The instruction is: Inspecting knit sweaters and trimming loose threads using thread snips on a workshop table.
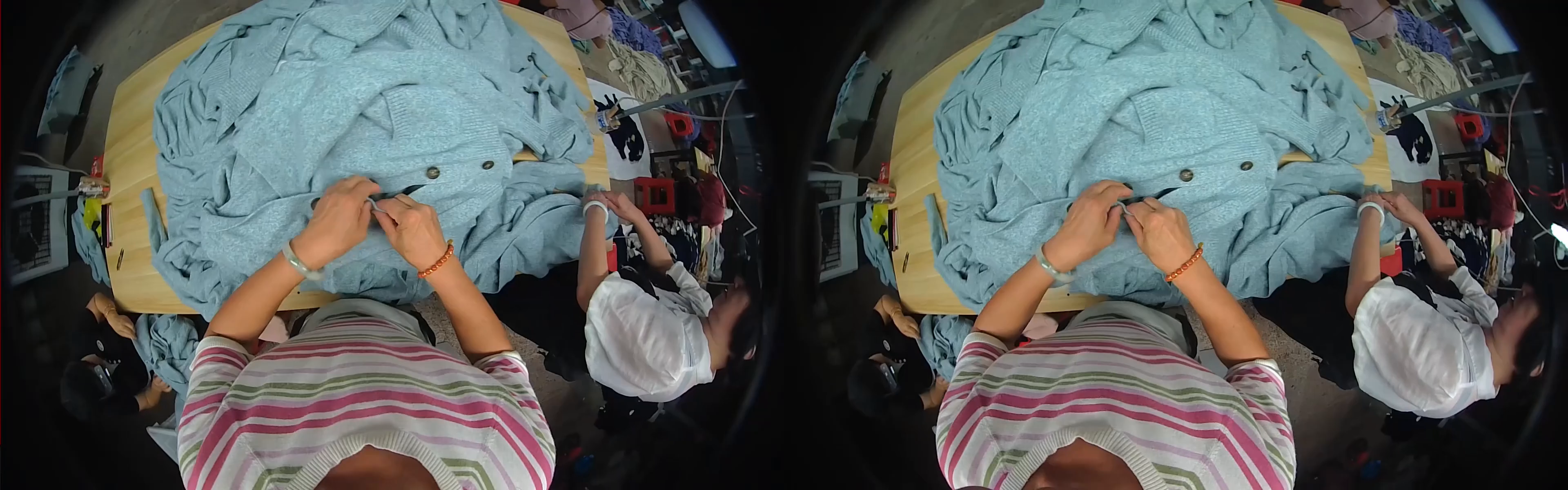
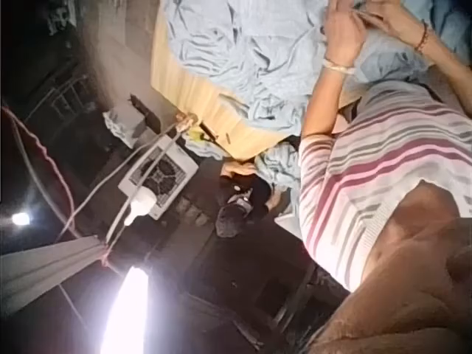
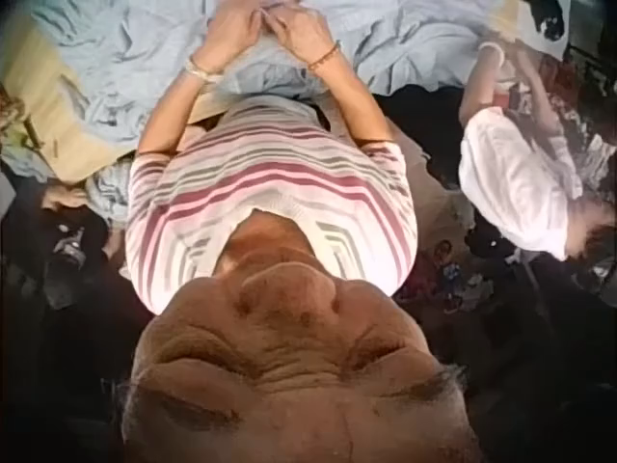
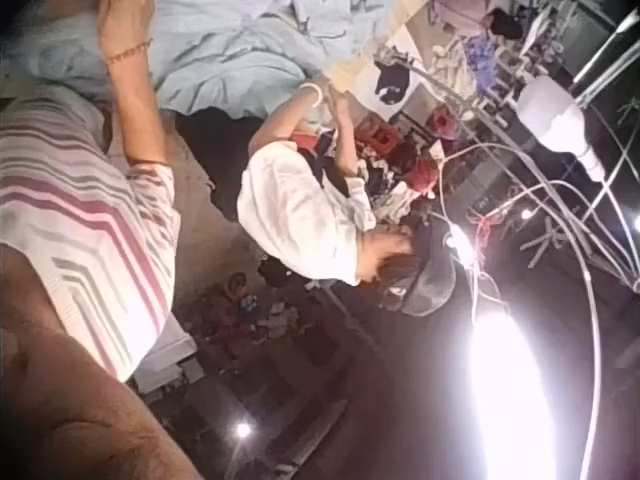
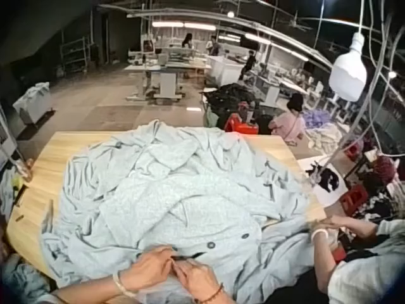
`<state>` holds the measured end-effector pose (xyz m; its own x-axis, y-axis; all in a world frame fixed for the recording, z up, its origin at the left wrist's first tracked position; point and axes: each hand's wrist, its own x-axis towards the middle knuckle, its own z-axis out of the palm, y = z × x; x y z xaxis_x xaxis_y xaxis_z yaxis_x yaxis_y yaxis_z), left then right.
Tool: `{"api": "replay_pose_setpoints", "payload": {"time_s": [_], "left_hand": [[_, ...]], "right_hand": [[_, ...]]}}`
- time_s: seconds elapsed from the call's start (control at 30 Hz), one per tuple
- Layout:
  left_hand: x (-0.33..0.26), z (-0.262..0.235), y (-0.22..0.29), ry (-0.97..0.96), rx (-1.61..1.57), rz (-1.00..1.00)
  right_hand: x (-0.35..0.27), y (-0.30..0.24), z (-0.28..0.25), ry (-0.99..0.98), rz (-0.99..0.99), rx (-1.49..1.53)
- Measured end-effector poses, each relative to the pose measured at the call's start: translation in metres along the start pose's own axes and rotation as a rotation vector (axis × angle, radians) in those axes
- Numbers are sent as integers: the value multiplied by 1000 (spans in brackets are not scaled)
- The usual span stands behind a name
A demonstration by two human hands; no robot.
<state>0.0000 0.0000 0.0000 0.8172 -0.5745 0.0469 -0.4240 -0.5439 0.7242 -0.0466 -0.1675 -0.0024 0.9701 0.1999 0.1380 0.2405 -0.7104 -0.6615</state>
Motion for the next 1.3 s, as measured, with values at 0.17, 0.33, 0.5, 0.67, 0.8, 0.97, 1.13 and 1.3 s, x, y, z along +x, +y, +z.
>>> {"api": "replay_pose_setpoints", "payload": {"time_s": [0.17, 0.33, 0.5, 0.67, 0.8, 0.97, 1.13, 1.3], "left_hand": [[13, 7, -41, -42, -197, -170], [26, 11, -52, 4, -180, -305], [35, 13, -34, 17, 254, -141], [21, 8, -48, -181, -561, -370], [19, -8, -35, -195, -779, -472], [15, -3, -37, -193, -626, -359], [-5, -11, -18, -125, -642, -13], [-5, -19, -17, -73, -156, 36]], "right_hand": [[-1, 0, 25, 91, -26, 101], [3, 2, 30, 61, -8, 145], [-3, 3, 30, 21, 28, 66], [-6, -4, 28, 20, 69, 6], [-5, -13, 22, 135, 89, 128], [-9, -12, 21, 166, 22, 34], [-5, 0, 9, 70, 41, 131], [1, 1, 7, -35, -42, 156]]}}
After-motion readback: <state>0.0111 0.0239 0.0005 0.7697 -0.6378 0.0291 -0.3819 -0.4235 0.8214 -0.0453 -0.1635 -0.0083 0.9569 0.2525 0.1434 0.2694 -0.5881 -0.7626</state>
